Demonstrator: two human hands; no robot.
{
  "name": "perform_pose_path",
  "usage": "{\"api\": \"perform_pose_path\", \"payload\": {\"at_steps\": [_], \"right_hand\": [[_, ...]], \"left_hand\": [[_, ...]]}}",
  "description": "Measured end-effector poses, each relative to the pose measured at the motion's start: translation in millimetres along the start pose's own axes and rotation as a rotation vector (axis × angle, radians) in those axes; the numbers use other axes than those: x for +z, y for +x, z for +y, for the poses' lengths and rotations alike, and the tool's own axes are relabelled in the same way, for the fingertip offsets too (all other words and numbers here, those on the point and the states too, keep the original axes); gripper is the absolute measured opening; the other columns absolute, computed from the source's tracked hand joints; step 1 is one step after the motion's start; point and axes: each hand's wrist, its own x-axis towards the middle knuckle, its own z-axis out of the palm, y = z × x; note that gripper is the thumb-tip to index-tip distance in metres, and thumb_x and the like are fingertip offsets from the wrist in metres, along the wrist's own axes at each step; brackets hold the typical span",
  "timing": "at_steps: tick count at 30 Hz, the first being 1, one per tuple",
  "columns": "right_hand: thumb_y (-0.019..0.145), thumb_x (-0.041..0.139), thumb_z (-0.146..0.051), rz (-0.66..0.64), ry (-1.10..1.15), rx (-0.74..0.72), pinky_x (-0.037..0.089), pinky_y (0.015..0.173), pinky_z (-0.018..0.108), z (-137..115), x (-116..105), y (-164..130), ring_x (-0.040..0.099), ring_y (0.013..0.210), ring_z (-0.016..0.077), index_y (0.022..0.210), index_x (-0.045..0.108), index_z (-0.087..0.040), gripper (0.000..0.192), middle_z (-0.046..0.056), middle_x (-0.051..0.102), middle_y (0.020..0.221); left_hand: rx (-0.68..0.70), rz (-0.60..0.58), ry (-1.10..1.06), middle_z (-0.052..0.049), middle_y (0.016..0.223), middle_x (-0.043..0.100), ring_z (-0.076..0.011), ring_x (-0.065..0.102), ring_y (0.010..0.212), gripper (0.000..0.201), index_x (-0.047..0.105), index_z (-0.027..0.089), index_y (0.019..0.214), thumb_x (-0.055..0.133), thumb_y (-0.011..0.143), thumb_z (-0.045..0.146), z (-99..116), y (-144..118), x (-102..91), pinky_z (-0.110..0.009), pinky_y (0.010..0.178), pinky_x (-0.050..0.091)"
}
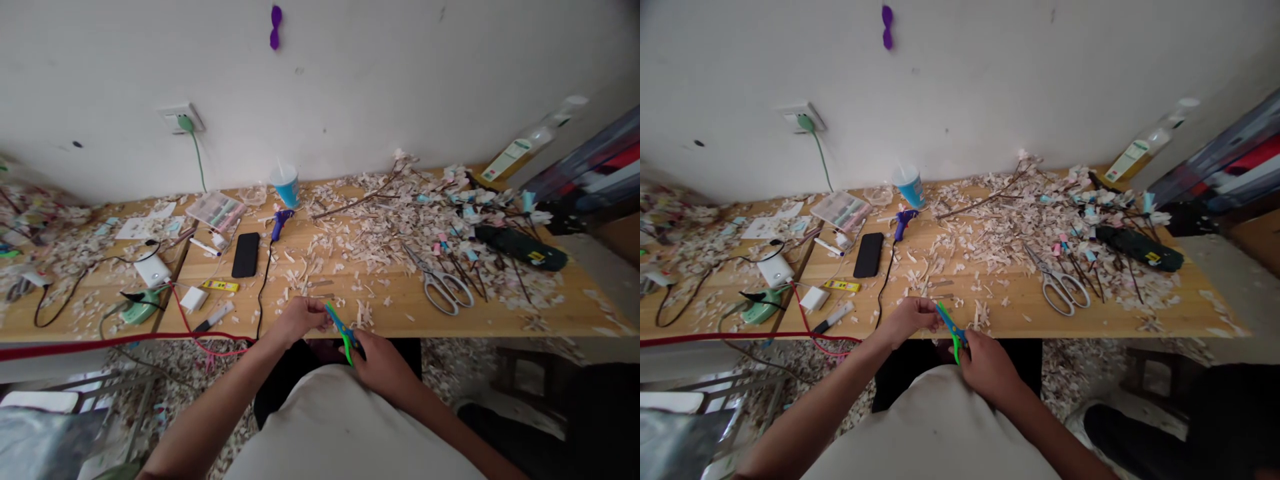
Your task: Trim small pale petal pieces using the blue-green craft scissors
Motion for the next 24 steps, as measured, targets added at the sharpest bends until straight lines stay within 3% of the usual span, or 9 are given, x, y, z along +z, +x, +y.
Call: {"api": "perform_pose_path", "payload": {"at_steps": [6, 10, 13, 17, 19, 24], "right_hand": [[0.085, 0.048, -0.025, 0.025, 0.084, 0.026, 0.041, 0.069, 0.028, 11.4, 3.7, 7.9, 0.063, 0.077, 0.0211, 0.080, 0.062, -0.019, 0.016, 0.007, 0.070, 0.081], [0.088, 0.043, -0.033, 0.052, 0.163, 0.042, 0.044, 0.067, 0.028, 18.6, 0.5, 8.8, 0.063, 0.075, 0.0210, 0.085, 0.063, -0.018, 0.025, 0.008, 0.070, 0.081], [0.087, 0.047, -0.036, -0.026, 0.226, -0.029, 0.047, 0.074, 0.029, 32.5, 1.9, -2.6, 0.063, 0.082, 0.0216, 0.092, 0.064, -0.018, 0.025, 0.008, 0.070, 0.089], [0.086, 0.046, -0.035, -0.084, 0.085, -0.110, 0.049, 0.082, 0.034, 78.7, 22.8, -24.1, 0.064, 0.092, 0.0239, 0.105, 0.066, -0.017, 0.032, 0.012, 0.068, 0.100], [0.088, 0.041, -0.035, -0.085, 0.045, -0.119, 0.050, 0.086, 0.037, 109.6, 39.4, -30.5, 0.065, 0.097, 0.0250, 0.108, 0.068, -0.017, 0.038, 0.015, 0.069, 0.105], [0.087, 0.041, -0.041, 0.029, -0.008, -0.122, 0.051, 0.093, 0.041, 176.9, 77.9, -33.8, 0.066, 0.105, 0.0275, 0.109, 0.072, -0.019, 0.043, 0.015, 0.069, 0.114]], "left_hand": [[-0.032, -0.037, -0.039, 0.000, 0.061, 0.068, -0.0107, 0.058, 0.055, 0.026, 0.070, 0.014, 0.068, 0.081, 0.058, 0.036, -0.4, -3.1, -2.4, -0.024, 0.060, 0.050], [-0.040, 0.014, -0.109, -0.002, 0.068, 0.070, -0.0106, 0.059, 0.058, 0.027, 0.068, 0.014, 0.071, 0.075, 0.065, 0.039, -8.8, -3.1, -3.0, -0.025, 0.064, 0.050], [0.001, 0.085, 0.005, -0.002, 0.069, 0.069, -0.0110, 0.059, 0.057, 0.025, 0.067, 0.014, 0.074, 0.067, 0.072, 0.039, -20.4, -4.1, -15.1, -0.025, 0.062, 0.049], [0.145, 0.430, 0.558, -0.003, 0.068, 0.069, -0.0140, 0.059, 0.061, 0.022, 0.070, 0.016, 0.077, 0.057, 0.079, 0.034, -40.9, -9.0, -51.6, -0.025, 0.060, 0.046], [0.162, 0.571, 0.683, -0.005, 0.073, 0.071, -0.0170, 0.062, 0.068, 0.020, 0.071, 0.015, 0.078, 0.057, 0.079, 0.028, -50.5, -11.3, -70.6, -0.029, 0.067, 0.046], [0.149, 0.659, 0.766, -0.008, 0.081, 0.073, -0.0213, 0.065, 0.078, 0.018, 0.074, 0.016, 0.077, 0.057, 0.079, 0.020, -65.1, -11.5, -92.4, -0.032, 0.075, 0.047]]}}
